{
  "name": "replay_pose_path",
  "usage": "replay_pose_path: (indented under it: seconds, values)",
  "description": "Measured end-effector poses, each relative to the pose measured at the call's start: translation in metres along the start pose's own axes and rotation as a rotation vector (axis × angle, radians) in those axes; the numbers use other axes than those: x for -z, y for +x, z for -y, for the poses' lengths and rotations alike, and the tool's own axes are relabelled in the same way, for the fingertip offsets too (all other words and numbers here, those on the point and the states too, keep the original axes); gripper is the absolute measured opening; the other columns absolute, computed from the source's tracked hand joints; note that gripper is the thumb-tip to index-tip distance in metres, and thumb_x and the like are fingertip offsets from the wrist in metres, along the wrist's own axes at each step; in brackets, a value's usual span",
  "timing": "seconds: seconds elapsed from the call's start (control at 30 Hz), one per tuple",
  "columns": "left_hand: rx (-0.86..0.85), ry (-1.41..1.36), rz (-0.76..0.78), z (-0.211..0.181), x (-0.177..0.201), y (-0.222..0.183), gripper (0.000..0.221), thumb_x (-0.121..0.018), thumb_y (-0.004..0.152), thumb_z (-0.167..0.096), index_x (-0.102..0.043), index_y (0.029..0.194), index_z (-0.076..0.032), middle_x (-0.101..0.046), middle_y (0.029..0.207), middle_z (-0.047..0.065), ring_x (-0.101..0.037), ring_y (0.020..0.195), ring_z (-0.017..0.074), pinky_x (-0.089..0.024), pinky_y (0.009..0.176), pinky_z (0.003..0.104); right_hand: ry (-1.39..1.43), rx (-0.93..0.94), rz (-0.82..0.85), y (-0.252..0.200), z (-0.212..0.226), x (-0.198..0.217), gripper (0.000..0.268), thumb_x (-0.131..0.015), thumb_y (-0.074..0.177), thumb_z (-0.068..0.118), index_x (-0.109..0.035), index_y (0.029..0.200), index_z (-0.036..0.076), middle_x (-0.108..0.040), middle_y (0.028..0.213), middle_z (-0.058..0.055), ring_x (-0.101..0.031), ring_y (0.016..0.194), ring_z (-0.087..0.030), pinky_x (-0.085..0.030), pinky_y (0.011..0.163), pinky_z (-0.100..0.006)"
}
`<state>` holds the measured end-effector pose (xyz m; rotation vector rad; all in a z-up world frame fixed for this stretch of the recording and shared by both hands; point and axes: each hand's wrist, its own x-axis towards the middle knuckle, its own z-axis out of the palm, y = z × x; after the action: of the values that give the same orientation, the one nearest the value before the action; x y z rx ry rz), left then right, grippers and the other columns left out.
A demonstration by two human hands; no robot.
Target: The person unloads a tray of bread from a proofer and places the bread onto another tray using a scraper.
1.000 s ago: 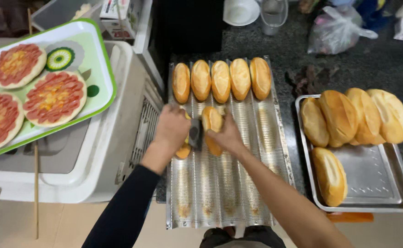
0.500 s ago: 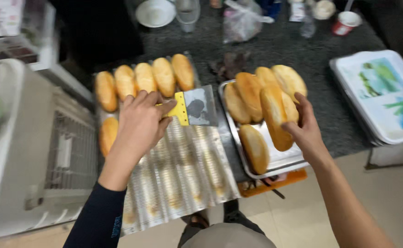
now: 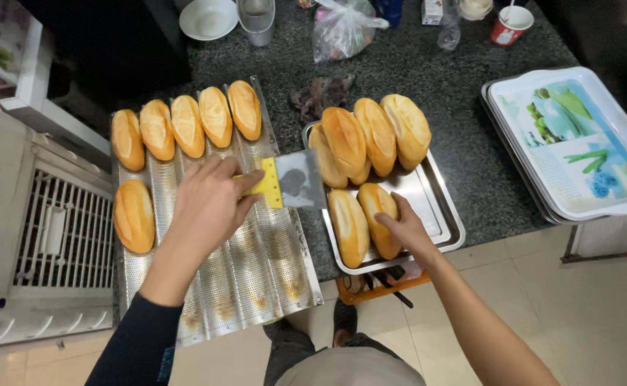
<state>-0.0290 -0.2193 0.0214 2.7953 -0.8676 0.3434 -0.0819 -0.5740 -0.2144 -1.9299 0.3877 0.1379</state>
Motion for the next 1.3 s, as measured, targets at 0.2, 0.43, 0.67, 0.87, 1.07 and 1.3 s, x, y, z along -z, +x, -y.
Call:
replay_pose_path:
  seconds: [0.2,0.43,0.67,0.87,1.07,1.3]
  values:
    - [0.122,0.073,0.051,0.019,0.003,-0.028,0.032,-0.079,0.078,-0.027,-0.081,0.109,-0.017,-0.068,0.087,0.005,-0.064,0.093,0.0255,-0.046,0.081,0.043,0.019,-0.107,0.045,-0.008,0.02,0.014,0.091,-0.069,0.085,0.051,-0.036,0.155,0.002,-0.057,0.144,-0.022,-0.058,0.132,-0.031,-0.046,0.106,-0.036]
    - [0.198,0.196,0.072,0.061,0.017,-0.066,0.035,-0.079,0.076,-0.031,-0.081,0.109,-0.019,-0.068,0.087,0.004,-0.064,0.098,0.0248,-0.047,0.087,0.042,-0.166,-0.078,0.015,0.004,0.016,0.0,0.097,-0.067,0.089,0.056,-0.028,0.157,-0.002,-0.052,0.144,-0.03,-0.053,0.134,-0.037,-0.041,0.111,-0.039]
    - [0.242,0.322,0.084,0.104,0.036,-0.091,0.033,-0.078,0.073,-0.027,-0.081,0.105,-0.022,-0.069,0.091,0.003,-0.064,0.099,0.0235,-0.046,0.086,0.042,-0.454,0.405,-0.399,-0.019,0.081,-0.038,0.066,-0.069,0.097,0.044,-0.055,0.139,-0.005,-0.063,0.131,-0.028,-0.057,0.124,-0.043,-0.044,0.106,-0.049]
    - [0.208,0.733,0.156,0.156,0.068,-0.107,0.013,-0.068,0.08,-0.02,-0.079,0.086,-0.021,-0.071,0.094,0.0,-0.064,0.103,0.0198,-0.044,0.091,0.038,0.084,0.575,-0.002,0.004,0.178,-0.163,0.055,-0.07,0.094,0.029,-0.054,0.137,-0.001,-0.068,0.119,-0.015,-0.068,0.102,-0.024,-0.058,0.083,-0.036]
    - [0.254,0.838,0.412,0.198,0.057,-0.121,0.018,-0.063,0.085,-0.024,-0.08,0.084,-0.02,-0.075,0.093,0.001,-0.064,0.105,0.0192,-0.037,0.096,0.039,-0.032,0.464,0.284,0.013,0.216,-0.344,0.069,-0.073,0.089,0.037,-0.048,0.142,0.001,-0.07,0.115,-0.016,-0.07,0.099,-0.025,-0.059,0.084,-0.039]
    - [0.302,0.798,0.509,0.245,0.023,-0.138,0.022,-0.061,0.089,-0.026,-0.082,0.091,-0.02,-0.077,0.096,0.003,-0.064,0.106,0.0204,-0.034,0.098,0.042,-0.468,0.361,0.306,0.017,0.237,-0.466,0.103,-0.083,0.079,0.05,-0.028,0.152,0.001,-0.052,0.134,-0.03,-0.055,0.12,-0.048,-0.049,0.101,-0.051]
